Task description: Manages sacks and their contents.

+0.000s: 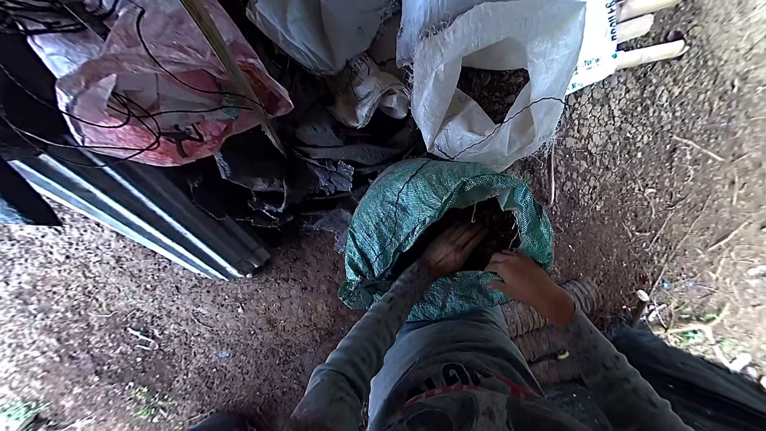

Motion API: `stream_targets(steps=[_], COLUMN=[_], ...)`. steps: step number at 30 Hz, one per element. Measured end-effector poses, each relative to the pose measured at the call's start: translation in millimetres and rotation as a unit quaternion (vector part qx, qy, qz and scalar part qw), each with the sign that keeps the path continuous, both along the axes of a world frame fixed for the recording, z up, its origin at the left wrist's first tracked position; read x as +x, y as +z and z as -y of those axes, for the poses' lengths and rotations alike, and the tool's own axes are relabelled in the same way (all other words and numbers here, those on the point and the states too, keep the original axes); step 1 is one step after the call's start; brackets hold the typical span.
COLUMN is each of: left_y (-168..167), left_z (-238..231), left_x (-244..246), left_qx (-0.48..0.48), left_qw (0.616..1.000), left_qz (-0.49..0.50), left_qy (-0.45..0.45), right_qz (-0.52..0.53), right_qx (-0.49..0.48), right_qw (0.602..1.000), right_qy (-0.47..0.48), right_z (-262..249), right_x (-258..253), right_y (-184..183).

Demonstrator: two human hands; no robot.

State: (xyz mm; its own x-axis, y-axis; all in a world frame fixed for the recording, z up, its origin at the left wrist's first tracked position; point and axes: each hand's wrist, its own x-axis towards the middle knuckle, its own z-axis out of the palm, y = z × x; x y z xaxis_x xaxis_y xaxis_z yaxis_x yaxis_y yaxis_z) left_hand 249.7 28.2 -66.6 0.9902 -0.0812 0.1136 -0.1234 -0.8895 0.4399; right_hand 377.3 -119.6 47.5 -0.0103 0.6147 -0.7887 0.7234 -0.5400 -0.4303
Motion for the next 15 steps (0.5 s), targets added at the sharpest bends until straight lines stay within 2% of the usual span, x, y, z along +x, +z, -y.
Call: stream_targets(steps=[3,5,7,9,11,13,15], left_y=[-23.1,-36.0,-35.3,-20.3,-10.5,-20.5,-33.2], left_z=[8.8,9.8,12.3,6.4,0.8,-0.8,5.0], left_x=[29.4,60.5,70.9,64.9,38.4,13.3,11.3], left_qx=[-0.046,-0.081,-0.120,-0.115,-0.084,-0.064,-0.072], left_qw=[0.994,0.990,0.984,0.985,0.991,0.985,0.979], left_qz=[-0.076,-0.092,-0.116,-0.110,-0.034,-0.008,-0.019], left_qy=[-0.061,-0.063,-0.058,-0.070,-0.097,-0.161,-0.188], right_qz=[0.001,0.039,0.080,0.105,0.117,0.138,0.147], right_qx=[-0.022,0.071,0.166,0.242,0.306,0.373,0.423], right_qw=[1.000,0.996,0.982,0.964,0.944,0.916,0.891], right_qy=[0.016,0.022,0.029,0.037,0.046,0.059,0.073], right_z=[3.0,3.5,8.2,15.0,27.9,40.1,41.6], right_x=[-3.3,-8.3,-16.5,-11.5,-6.2,-9.1,-16.6], right_y=[5.9,1.6,-11.7,-27.0,-36.1,-40.9,-42.9])
